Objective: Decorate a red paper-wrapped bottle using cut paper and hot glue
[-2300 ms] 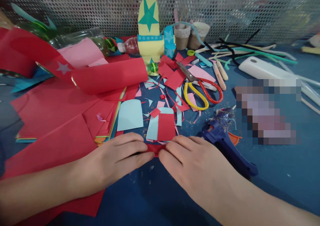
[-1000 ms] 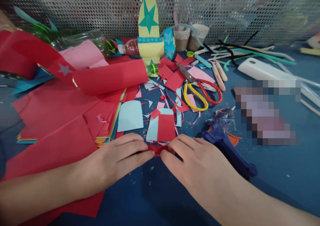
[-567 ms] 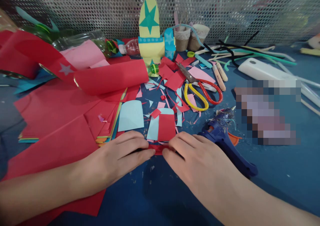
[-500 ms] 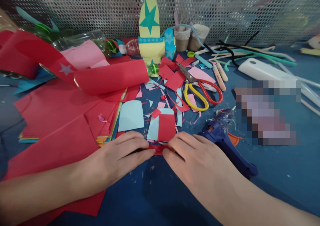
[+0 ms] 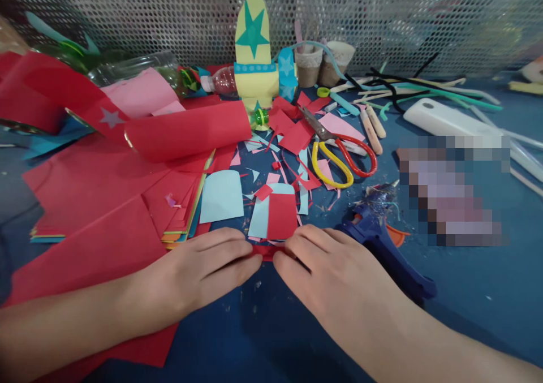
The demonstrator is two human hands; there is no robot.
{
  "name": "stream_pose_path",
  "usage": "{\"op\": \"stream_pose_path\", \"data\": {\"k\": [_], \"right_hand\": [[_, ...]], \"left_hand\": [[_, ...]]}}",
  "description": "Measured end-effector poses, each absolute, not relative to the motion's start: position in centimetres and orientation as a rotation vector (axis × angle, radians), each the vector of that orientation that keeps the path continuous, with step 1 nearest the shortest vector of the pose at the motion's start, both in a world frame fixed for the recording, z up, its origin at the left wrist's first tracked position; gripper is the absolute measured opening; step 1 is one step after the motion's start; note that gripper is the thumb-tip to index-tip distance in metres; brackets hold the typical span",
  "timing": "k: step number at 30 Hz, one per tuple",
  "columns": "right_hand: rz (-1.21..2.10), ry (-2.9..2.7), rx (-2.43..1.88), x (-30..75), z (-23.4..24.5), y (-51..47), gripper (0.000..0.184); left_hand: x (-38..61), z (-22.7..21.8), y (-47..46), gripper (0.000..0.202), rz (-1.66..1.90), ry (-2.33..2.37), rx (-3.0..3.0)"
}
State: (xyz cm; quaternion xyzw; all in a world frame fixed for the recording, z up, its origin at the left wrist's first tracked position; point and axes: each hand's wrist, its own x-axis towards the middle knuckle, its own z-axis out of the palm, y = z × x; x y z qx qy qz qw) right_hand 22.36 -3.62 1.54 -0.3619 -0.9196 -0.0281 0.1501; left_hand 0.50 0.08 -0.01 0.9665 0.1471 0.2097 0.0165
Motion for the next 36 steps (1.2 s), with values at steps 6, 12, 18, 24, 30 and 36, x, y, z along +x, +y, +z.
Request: {"op": "stream_pose_path", "data": {"k": [6, 12, 18, 24, 30, 36], "right_hand": [[-0.081, -2.638, -1.037, 22.43, 1.52, -3.64, 0.041], [-0.024, -2.647, -1.048, 22.58, 1.37, -3.55, 0.039], [-0.005, -2.65, -1.031, 22.53, 1.29, -3.44, 0.04], [-0.079, -2.632, -1.004, 22.47, 1.25, -3.43, 0.041], [-0.077, -2.639, -1.016, 22.47, 1.34, -3.52, 0.039], [-0.118, -2.665, -1.019, 22.44, 1.09, -3.31, 0.035]], "left_hand": [[0.38, 0.25, 0.29, 0.028, 0.648, 0.441, 3.006], [0.25, -0.24, 0.35, 0.025, 0.575, 0.462, 2.967], [0.19, -0.35, 0.21, 0.024, 0.554, 0.554, 2.871], [0.4, 0.22, 0.27, 0.031, 0.621, 0.433, 3.026], [0.44, 0.16, 0.23, 0.029, 0.638, 0.466, 3.021], [0.22, -0.13, 0.38, 0.028, 0.615, 0.488, 2.906]]}}
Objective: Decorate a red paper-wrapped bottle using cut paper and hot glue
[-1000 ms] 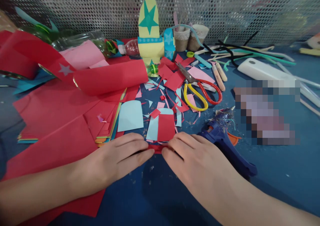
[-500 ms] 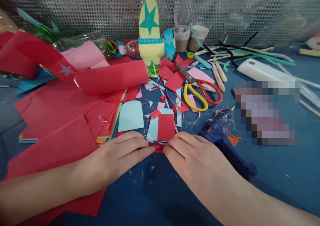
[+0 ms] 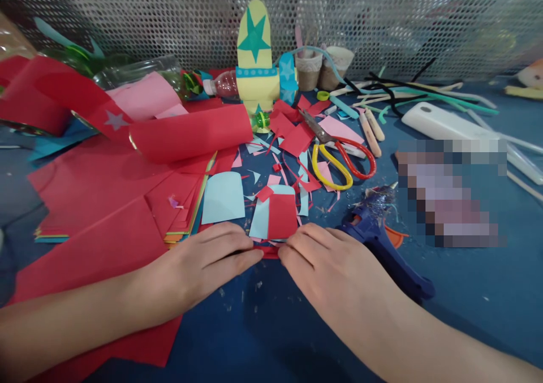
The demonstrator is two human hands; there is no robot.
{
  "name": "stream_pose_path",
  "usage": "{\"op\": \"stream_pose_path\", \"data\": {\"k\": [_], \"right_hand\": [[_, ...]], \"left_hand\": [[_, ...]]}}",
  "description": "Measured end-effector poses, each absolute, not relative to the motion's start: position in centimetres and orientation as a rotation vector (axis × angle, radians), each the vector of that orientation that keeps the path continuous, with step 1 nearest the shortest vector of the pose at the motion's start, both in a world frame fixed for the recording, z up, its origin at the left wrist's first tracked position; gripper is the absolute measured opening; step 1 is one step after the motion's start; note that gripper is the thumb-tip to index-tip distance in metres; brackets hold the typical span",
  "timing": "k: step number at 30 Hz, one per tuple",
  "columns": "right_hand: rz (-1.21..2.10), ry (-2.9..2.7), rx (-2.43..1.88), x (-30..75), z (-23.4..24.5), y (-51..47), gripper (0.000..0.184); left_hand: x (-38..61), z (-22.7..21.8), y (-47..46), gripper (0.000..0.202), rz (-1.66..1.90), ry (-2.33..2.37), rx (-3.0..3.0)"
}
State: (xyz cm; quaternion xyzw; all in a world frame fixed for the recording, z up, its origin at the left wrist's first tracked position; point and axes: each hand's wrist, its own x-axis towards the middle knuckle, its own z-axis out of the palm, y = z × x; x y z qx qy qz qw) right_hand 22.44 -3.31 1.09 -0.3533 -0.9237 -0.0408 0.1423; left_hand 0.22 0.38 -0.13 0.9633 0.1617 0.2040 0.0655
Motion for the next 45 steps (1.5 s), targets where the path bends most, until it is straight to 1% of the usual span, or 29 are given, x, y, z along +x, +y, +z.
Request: {"op": "stream_pose_path", "data": {"k": [4, 9, 12, 16, 21, 25, 27, 31, 38, 40, 45], "right_hand": [[-0.065, -2.685, -1.05, 22.5, 1.0, -3.4, 0.032], [-0.037, -2.696, -1.082, 22.6, 0.9, -3.5, 0.027], [-0.031, -2.686, -1.128, 22.5, 0.9, -3.6, 0.024], [-0.059, -2.691, -1.078, 22.5, 1.1, -3.5, 0.027], [-0.042, -2.678, -1.04, 22.7, 1.2, -3.3, 0.027], [-0.005, -2.67, -1.029, 22.8, 1.0, -3.2, 0.029], [-0.009, -2.673, -1.022, 22.7, 1.0, -3.2, 0.032], [-0.025, -2.664, -1.016, 22.7, 1.1, -3.1, 0.034], [-0.056, -2.691, -0.974, 22.5, 0.9, -2.9, 0.029], [-0.055, -2.682, -0.966, 22.4, 0.9, -2.9, 0.028], [-0.019, -2.592, -0.966, 21.9, 0.8, -2.9, 0.021]], "left_hand": [[0.1, -0.4, 0.5, 0.019, 0.626, 0.547, 2.76], [0.0, -0.6, 0.5, 0.02, 0.592, 0.616, 2.63], [0.0, -0.4, 0.5, 0.022, 0.583, 0.531, 2.712], [0.3, 0.0, 0.2, 0.031, 0.573, 0.45, 2.918], [0.4, -0.1, 0.0, 0.027, 0.573, 0.502, 3.037], [0.3, 0.0, 0.1, 0.03, 0.547, 0.509, 3.043], [0.2, 0.0, 0.2, 0.031, 0.549, 0.498, 2.983], [0.2, -0.2, 0.4, 0.026, 0.589, 0.527, 2.81], [0.5, -0.5, 0.0, 0.032, 0.543, 0.55, 3.074], [0.6, -0.3, 0.1, 0.029, 0.503, 0.533, 3.08], [1.1, 0.1, 1.1, 0.013, 0.345, 0.461, 3.091]]}}
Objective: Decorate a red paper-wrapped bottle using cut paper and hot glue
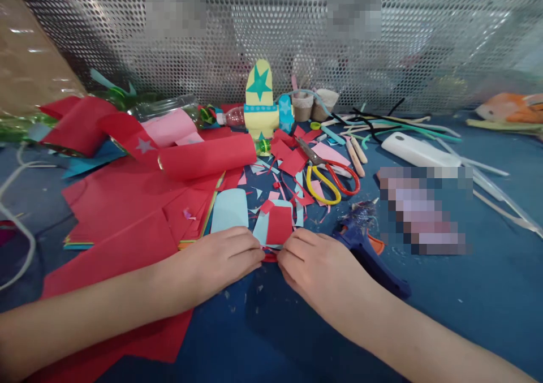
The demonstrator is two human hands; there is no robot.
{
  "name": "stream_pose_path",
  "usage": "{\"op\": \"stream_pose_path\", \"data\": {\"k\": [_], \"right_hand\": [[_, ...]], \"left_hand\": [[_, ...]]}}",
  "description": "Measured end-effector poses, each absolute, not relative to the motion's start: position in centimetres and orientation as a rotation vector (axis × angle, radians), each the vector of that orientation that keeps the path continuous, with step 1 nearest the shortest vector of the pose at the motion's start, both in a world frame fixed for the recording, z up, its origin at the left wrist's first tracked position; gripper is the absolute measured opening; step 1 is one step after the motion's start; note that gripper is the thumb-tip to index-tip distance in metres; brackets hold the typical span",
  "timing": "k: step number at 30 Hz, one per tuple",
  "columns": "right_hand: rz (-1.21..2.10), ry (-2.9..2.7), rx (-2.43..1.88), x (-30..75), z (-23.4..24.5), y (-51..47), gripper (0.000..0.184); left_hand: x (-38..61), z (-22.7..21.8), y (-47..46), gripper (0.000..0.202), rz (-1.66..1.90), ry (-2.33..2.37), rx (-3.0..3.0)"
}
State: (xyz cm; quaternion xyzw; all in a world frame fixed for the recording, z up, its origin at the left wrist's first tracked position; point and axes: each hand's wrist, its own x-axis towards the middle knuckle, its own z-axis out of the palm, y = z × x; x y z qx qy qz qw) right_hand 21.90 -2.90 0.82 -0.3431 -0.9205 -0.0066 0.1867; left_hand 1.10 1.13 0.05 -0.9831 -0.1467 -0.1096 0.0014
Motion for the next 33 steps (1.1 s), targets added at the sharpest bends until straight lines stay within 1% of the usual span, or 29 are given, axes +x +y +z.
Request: {"op": "stream_pose_path", "data": {"k": [2, 8, 12, 15, 16, 18, 19, 22, 24, 27, 33], "right_hand": [[-0.022, -2.559, -0.972, 21.7, 0.8, -2.8, 0.019], [0.054, -2.475, -0.974, 21.6, 0.7, -2.6, 0.019], [0.161, -2.357, -1.04, 21.8, 1.0, -2.4, 0.018], [0.477, -2.14, -1.196, 22.1, 1.6, -2.2, 0.01], [0.619, -2.039, -1.227, 22.3, 1.8, -2.1, 0.011], [0.917, -1.832, -1.243, 22.6, 2.1, -1.9, 0.025], [1.078, -1.735, -1.238, 22.7, 2.3, -1.8, 0.029], [1.569, -1.483, -1.206, 22.8, 2.9, -1.6, 0.033], [1.754, -1.362, -1.167, 22.6, 3.2, -1.7, 0.033], [1.782, -1.3, -1.156, 22.3, 3.3, -1.8, 0.033], [1.618, -1.399, -1.204, 22.3, 2.5, -1.9, 0.025]], "left_hand": [[1.6, 0.0, 1.5, 0.014, -0.301, -0.414, -3.061], [3.0, 0.2, 1.9, 0.016, -0.35, -0.41, -2.997], [2.9, 1.5, 2.2, 0.018, -0.406, -0.291, -2.855], [2.4, 3.2, 2.4, 0.025, -0.429, -0.165, -2.702], [2.3, 3.7, 2.5, 0.025, -0.441, -0.119, -2.65], [2.0, 4.6, 2.6, 0.025, -0.504, -0.012, -2.552], [1.9, 5.0, 2.6, 0.024, -0.539, 0.044, -2.513], [1.7, 5.4, 2.6, 0.025, -0.573, 0.169, -2.437], [1.7, 5.5, 2.7, 0.023, -0.577, 0.212, -2.406], [1.7, 5.6, 2.8, 0.021, -0.614, 0.248, -2.371], [1.6, 5.5, 2.9, 0.021, -0.614, 0.167, -2.455]]}}
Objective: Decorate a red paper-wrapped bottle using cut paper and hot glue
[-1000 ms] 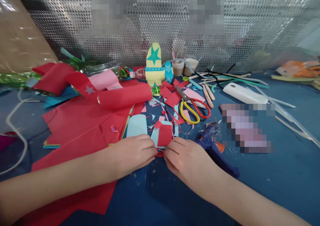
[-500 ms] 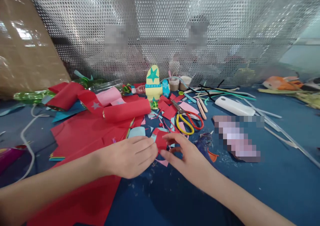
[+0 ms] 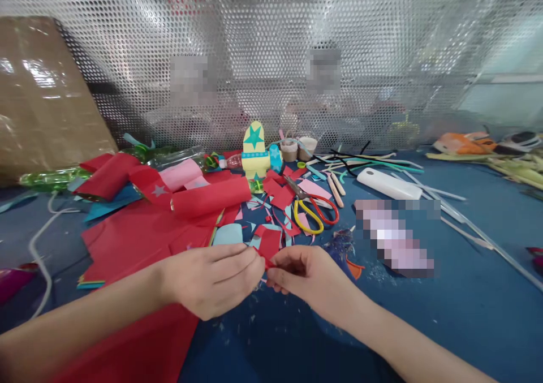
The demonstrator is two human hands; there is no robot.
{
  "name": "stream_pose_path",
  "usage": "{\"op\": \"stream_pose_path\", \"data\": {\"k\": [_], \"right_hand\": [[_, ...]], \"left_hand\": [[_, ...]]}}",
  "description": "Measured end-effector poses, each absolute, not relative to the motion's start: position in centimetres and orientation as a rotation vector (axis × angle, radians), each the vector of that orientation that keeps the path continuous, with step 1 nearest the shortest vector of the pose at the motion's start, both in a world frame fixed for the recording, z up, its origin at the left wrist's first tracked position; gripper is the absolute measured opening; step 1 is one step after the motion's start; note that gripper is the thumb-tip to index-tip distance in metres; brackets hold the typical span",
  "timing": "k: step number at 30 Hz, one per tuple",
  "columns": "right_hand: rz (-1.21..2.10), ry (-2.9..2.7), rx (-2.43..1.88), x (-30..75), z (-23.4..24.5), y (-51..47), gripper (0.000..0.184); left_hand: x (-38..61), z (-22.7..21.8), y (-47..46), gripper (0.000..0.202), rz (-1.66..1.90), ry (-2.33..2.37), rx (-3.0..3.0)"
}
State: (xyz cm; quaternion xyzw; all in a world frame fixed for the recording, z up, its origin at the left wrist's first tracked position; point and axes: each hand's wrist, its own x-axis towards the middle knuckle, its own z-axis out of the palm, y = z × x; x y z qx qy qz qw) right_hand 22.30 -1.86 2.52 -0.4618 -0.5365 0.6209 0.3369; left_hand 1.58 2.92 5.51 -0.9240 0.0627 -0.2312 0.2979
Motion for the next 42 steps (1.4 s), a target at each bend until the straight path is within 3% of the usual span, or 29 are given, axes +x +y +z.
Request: {"op": "stream_pose_path", "data": {"k": [5, 8, 12, 17, 25, 42], "right_hand": [[1.507, -1.432, -1.217, 22.4, 3.0, -1.9, 0.024], [1.467, -1.41, -1.214, 22.3, 3.4, -1.9, 0.023], [1.448, -1.339, -1.205, 22.2, 3.4, -1.8, 0.023], [1.437, -1.295, -1.217, 22.0, 3.2, -1.7, 0.021], [1.441, -1.31, -1.259, 21.7, 2.2, -1.8, 0.025], [1.47, -1.313, -1.325, 21.7, 2.3, -2.0, 0.024]], "left_hand": [[2.0, 4.6, 3.4, 0.013, -1.07, -0.397, -2.736], [2.9, 3.9, 3.6, 0.034, -1.554, -1.143, -2.974], [4.2, 3.5, 3.2, 0.023, -1.953, -1.686, -3.485], [4.8, 3.0, 2.2, 0.013, -2.344, -2.081, -3.33], [4.8, 2.5, 1.8, 0.015, -2.486, -2.243, -3.211], [4.8, 2.6, 1.7, 0.017, -2.391, -2.379, -3.065]]}}
